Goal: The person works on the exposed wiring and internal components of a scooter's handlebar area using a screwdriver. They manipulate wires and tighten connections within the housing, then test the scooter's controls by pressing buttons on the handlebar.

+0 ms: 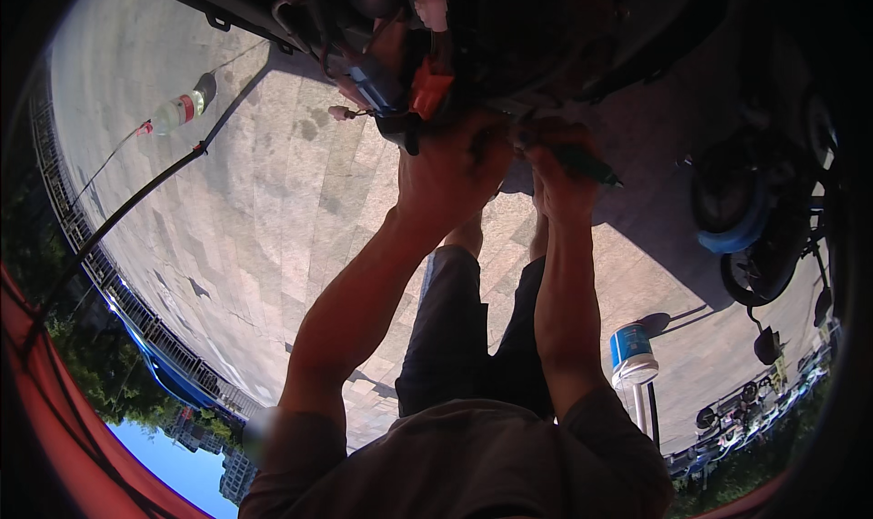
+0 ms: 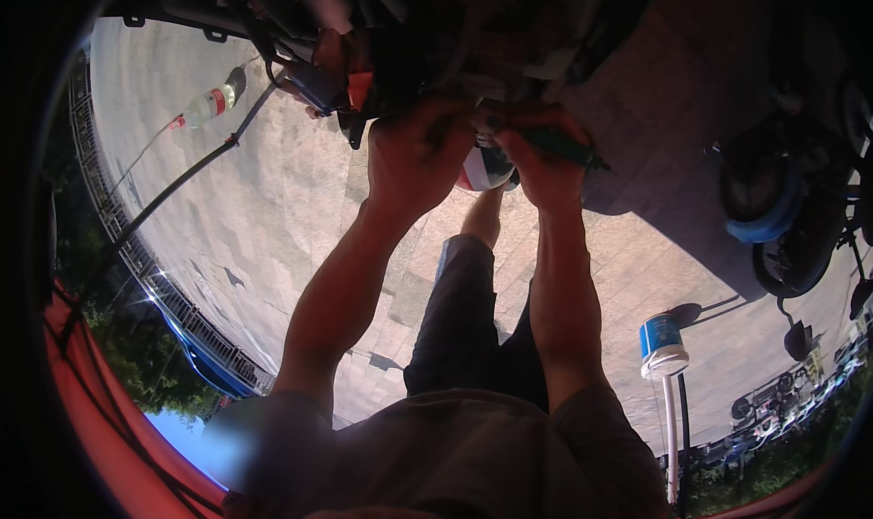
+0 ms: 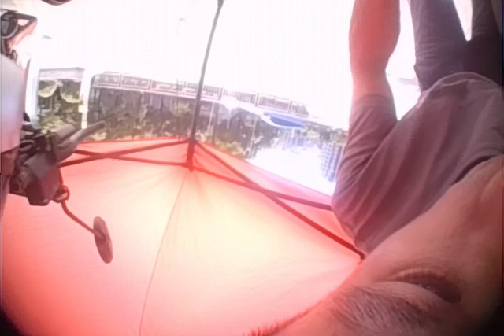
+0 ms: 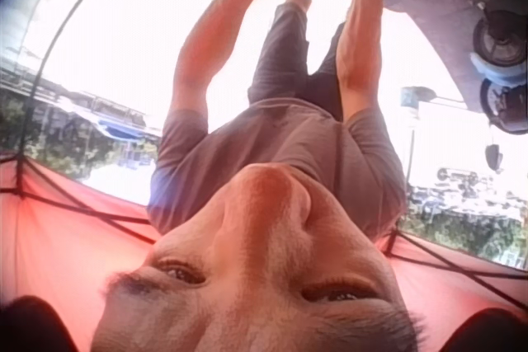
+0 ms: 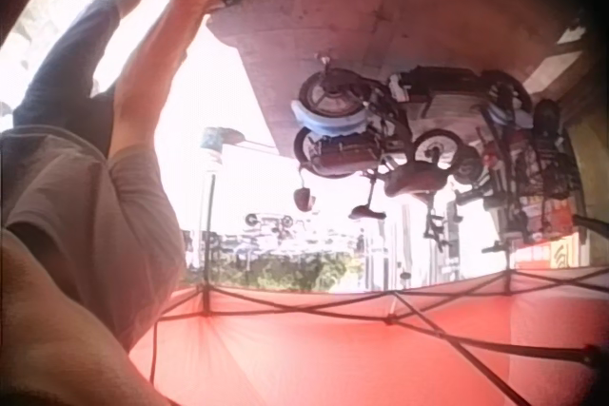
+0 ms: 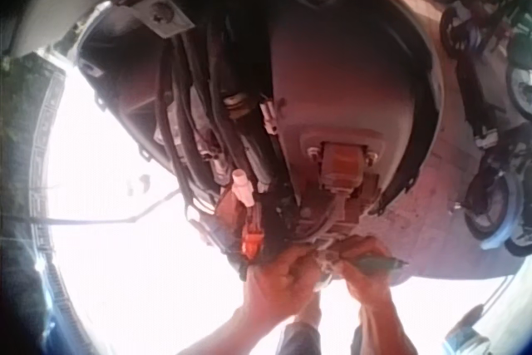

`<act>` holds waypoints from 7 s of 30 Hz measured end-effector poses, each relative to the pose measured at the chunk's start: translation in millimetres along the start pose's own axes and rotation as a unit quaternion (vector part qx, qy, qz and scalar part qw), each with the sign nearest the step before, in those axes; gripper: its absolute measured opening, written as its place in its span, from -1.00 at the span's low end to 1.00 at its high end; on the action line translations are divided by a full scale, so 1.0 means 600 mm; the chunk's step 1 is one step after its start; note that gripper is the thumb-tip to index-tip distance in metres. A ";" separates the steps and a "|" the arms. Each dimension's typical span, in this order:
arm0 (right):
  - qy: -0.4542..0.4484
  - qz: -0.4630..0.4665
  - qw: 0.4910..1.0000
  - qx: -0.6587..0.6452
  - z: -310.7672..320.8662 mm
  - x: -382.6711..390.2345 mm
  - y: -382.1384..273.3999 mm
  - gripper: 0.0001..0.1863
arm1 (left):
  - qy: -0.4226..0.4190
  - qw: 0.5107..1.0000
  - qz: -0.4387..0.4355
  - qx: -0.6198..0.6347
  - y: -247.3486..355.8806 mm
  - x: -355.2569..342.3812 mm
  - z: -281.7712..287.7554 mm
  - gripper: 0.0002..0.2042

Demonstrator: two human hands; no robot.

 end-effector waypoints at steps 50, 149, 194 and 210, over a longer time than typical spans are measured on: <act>0.083 -0.066 0.948 -0.299 -0.021 0.045 0.058 -0.71 | 0.042 0.709 0.294 0.640 -0.109 0.063 -0.069 -0.80; 0.018 -0.113 0.898 0.425 -0.111 -0.041 -0.027 -0.81 | 0.029 0.984 -0.060 0.163 -0.079 0.023 0.034 -0.87; 0.021 -0.084 0.880 0.467 -0.113 -0.041 -0.038 -0.85 | -0.100 0.981 -0.027 0.165 -0.124 0.077 -0.009 -0.84; 0.074 -0.249 0.880 0.398 -0.026 0.130 -0.017 -0.80 | 0.069 0.943 0.255 0.202 -0.336 0.212 -0.051 -0.93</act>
Point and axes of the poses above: each hand's wrist, its own x-axis away from the middle knuckle, its own z-axis out of the back of the hand, y = z × x, the point moved 9 cm from there along -x, towards the middle knuckle, and after that the axes turned 15 degrees about -y, right-handed, at the moved point
